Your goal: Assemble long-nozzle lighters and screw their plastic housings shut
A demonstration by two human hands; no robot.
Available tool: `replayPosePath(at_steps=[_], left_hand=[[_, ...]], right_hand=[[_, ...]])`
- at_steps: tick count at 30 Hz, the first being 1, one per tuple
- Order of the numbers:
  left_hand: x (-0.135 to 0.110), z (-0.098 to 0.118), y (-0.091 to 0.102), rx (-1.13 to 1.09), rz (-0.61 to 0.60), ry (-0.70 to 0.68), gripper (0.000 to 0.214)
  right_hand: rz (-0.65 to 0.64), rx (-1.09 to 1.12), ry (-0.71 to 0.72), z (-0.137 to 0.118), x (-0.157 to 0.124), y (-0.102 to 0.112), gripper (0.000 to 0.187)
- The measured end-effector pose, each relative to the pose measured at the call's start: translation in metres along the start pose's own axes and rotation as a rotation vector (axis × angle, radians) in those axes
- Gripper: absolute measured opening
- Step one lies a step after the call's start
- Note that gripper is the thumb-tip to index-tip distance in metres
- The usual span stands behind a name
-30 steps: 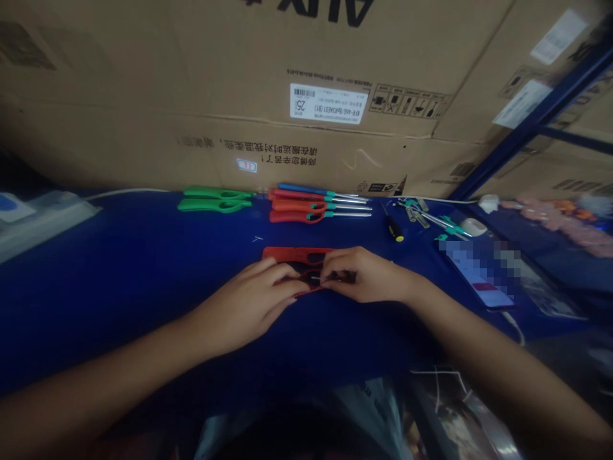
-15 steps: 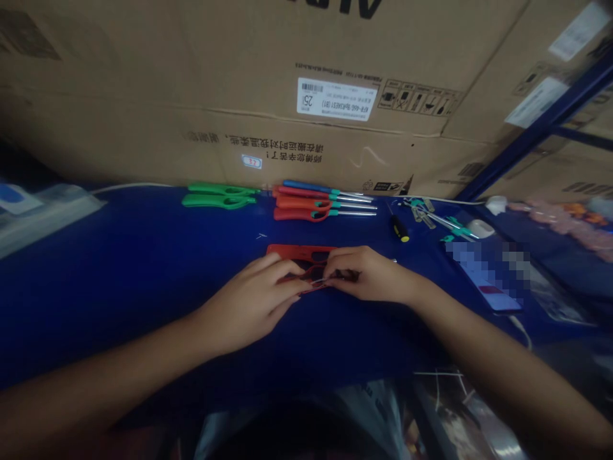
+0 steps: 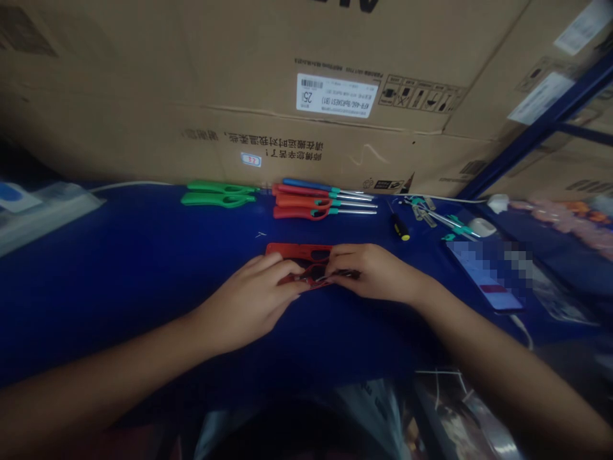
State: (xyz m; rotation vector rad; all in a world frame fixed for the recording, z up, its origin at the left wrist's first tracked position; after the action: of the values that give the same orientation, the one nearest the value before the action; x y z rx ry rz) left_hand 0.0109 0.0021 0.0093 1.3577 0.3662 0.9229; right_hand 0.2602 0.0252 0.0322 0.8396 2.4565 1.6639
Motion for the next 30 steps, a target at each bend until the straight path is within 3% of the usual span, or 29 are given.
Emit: replayPosePath(at_steps=[10, 17, 20, 22, 25, 30], left_hand=[[0.003, -0.003, 0.001, -0.046, -0.028, 0.015, 0.030], [0.004, -0.008, 0.000, -0.079, -0.015, 0.003, 0.033], [0.004, -0.010, -0.001, -0.077, 0.000, -0.008, 0.032], [0.004, -0.012, -0.001, -0.080, 0.005, -0.019, 0.033], [0.005, -0.015, -0.002, -0.084, 0.009, -0.046, 0.034], [0.005, -0.017, -0.001, -0.067, 0.001, -0.067, 0.038]], right_hand=[[0.005, 0.005, 0.019, -0.002, 0.002, -0.001, 0.011], [-0.002, 0.172, 0.071, -0.004, -0.001, 0.008, 0.013], [0.055, 0.202, 0.101, -0.003, -0.001, 0.009, 0.012], [0.159, 0.131, 0.079, 0.004, -0.002, 0.012, 0.011], [0.319, -0.157, -0.090, 0.025, -0.010, 0.023, 0.014], [0.423, -0.605, -0.633, 0.073, -0.041, 0.052, 0.021]])
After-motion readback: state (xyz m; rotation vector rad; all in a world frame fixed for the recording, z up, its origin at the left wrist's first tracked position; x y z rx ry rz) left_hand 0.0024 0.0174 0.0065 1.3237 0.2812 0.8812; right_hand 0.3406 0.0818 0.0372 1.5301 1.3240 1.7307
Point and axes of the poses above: each hand's wrist, its own x-axis towards the middle knuckle, its own y-axis out of the back of the hand, z = x × y, the point moved 1 cm from there along x, towards the middle knuckle, and after that the axes turned 15 degrees about y, right-handed, at the moved point
